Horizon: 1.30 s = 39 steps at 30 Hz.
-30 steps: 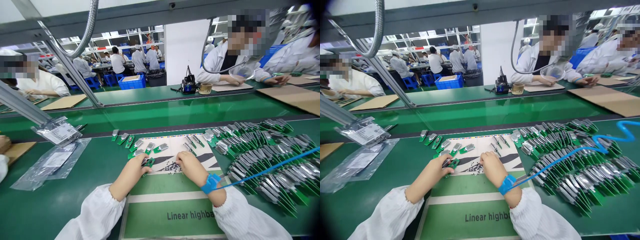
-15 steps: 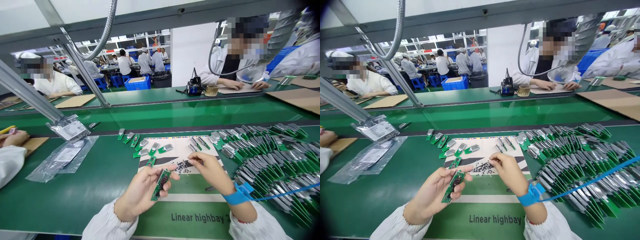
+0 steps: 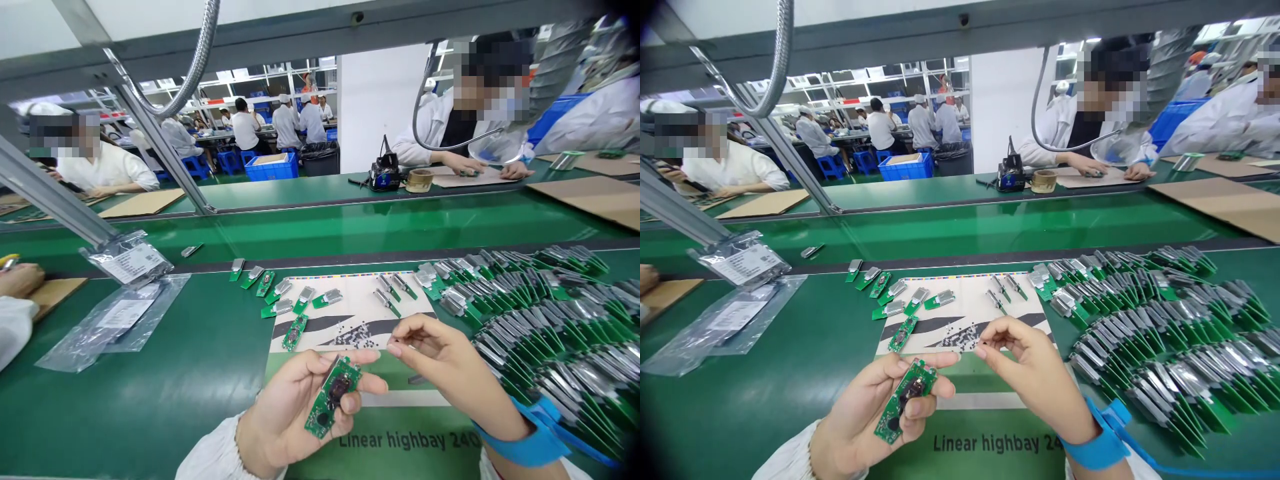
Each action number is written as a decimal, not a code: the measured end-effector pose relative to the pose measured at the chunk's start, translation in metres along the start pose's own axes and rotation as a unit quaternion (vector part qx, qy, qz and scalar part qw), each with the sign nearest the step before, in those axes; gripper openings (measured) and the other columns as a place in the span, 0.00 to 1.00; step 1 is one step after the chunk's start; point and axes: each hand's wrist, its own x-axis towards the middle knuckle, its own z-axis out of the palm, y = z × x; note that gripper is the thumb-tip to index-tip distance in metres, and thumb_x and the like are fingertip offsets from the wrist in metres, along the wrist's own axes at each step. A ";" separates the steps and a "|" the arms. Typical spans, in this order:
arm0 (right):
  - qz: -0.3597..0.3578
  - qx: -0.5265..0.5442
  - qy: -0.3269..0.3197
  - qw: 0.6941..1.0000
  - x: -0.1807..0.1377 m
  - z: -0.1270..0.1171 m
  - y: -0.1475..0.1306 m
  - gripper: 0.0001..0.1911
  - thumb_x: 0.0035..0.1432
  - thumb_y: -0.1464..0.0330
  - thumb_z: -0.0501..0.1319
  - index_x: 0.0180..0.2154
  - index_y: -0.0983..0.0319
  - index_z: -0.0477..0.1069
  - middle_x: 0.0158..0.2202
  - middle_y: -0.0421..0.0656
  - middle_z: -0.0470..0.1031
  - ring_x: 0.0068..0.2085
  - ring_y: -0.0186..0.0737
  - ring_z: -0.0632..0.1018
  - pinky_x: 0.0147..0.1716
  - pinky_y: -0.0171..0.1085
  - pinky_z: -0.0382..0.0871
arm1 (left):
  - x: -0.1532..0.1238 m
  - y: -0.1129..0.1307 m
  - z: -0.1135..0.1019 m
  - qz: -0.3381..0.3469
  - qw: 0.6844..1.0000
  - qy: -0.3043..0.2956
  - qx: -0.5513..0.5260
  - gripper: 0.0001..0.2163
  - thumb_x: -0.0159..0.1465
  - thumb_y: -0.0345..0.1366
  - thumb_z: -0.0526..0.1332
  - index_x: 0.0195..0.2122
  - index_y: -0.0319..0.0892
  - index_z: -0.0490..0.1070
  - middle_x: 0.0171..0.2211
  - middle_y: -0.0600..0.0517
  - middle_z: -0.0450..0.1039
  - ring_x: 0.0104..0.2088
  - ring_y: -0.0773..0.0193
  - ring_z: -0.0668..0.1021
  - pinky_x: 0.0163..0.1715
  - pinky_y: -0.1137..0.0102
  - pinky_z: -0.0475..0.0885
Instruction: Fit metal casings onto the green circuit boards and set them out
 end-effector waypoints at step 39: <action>-0.235 0.027 0.057 0.970 -0.040 0.009 -0.034 0.21 0.57 0.83 0.59 0.45 0.52 0.69 0.34 0.40 0.77 0.36 0.40 0.77 0.34 0.40 0.74 | -0.003 -0.037 0.031 0.133 0.905 0.072 0.396 0.16 0.62 0.36 0.64 0.52 0.54 0.74 0.46 0.52 0.79 0.47 0.58 0.78 0.48 0.68 0.70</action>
